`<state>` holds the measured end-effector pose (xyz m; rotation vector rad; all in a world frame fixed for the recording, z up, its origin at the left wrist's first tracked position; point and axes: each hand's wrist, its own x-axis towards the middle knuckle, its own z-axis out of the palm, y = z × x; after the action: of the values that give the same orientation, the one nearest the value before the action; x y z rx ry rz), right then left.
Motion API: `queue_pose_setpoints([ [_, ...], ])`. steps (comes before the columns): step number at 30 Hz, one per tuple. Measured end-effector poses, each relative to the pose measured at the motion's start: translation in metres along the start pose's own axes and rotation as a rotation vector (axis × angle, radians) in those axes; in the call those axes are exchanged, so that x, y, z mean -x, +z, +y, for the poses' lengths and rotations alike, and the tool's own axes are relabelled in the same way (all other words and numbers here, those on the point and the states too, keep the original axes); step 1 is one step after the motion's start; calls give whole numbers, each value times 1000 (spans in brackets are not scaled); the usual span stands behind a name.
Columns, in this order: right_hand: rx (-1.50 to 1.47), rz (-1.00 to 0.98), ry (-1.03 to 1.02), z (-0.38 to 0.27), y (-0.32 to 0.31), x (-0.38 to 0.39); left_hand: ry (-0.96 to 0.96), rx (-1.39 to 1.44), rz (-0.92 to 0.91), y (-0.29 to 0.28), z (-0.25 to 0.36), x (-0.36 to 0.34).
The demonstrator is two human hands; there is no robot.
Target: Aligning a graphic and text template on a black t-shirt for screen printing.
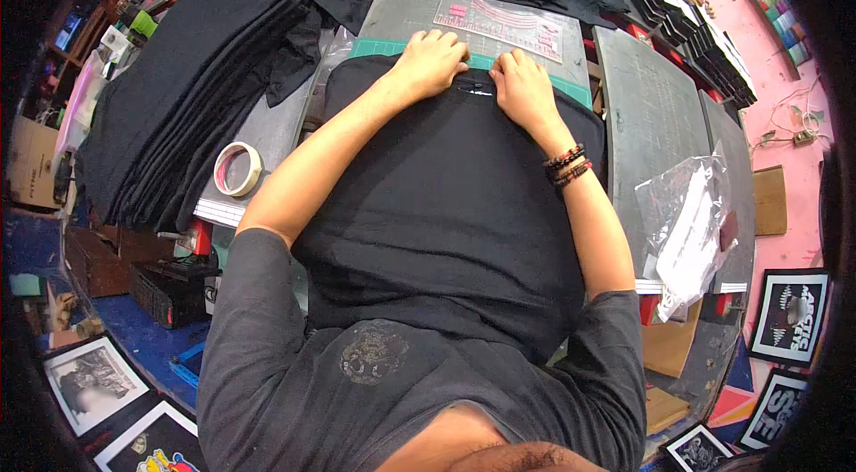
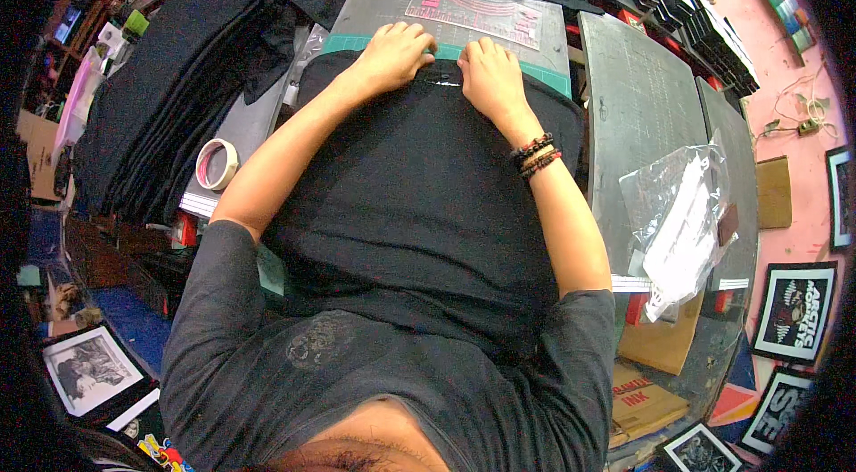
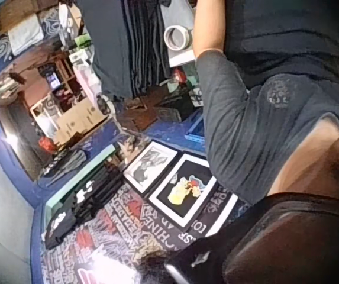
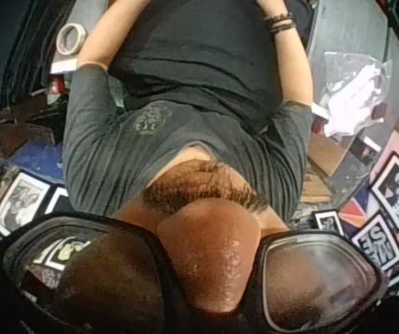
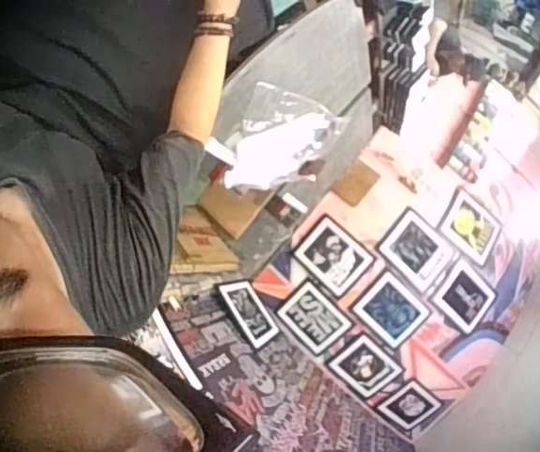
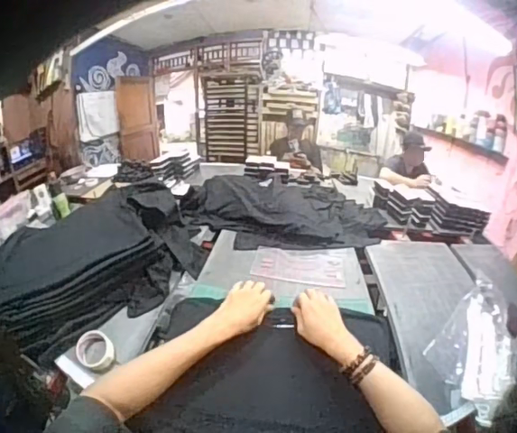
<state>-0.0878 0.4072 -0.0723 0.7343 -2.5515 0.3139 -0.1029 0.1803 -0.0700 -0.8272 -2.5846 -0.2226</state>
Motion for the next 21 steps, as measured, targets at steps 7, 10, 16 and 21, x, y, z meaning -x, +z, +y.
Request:
queue_pose_setpoints([
  [7, -11, 5, 11, 0, -2, 1, 9, 7, -116, 0, 1, -8],
  [10, -3, 41, 27, -3, -2, 1, -1, -51, -67, 5, 1, -9],
  [16, 75, 136, 51, -10, -3, 21, 29, -133, 158, 0, 14, 0],
  [21, 82, -104, 156, -45, -18, 52, 22, 86, 67, -20, 61, 44],
])
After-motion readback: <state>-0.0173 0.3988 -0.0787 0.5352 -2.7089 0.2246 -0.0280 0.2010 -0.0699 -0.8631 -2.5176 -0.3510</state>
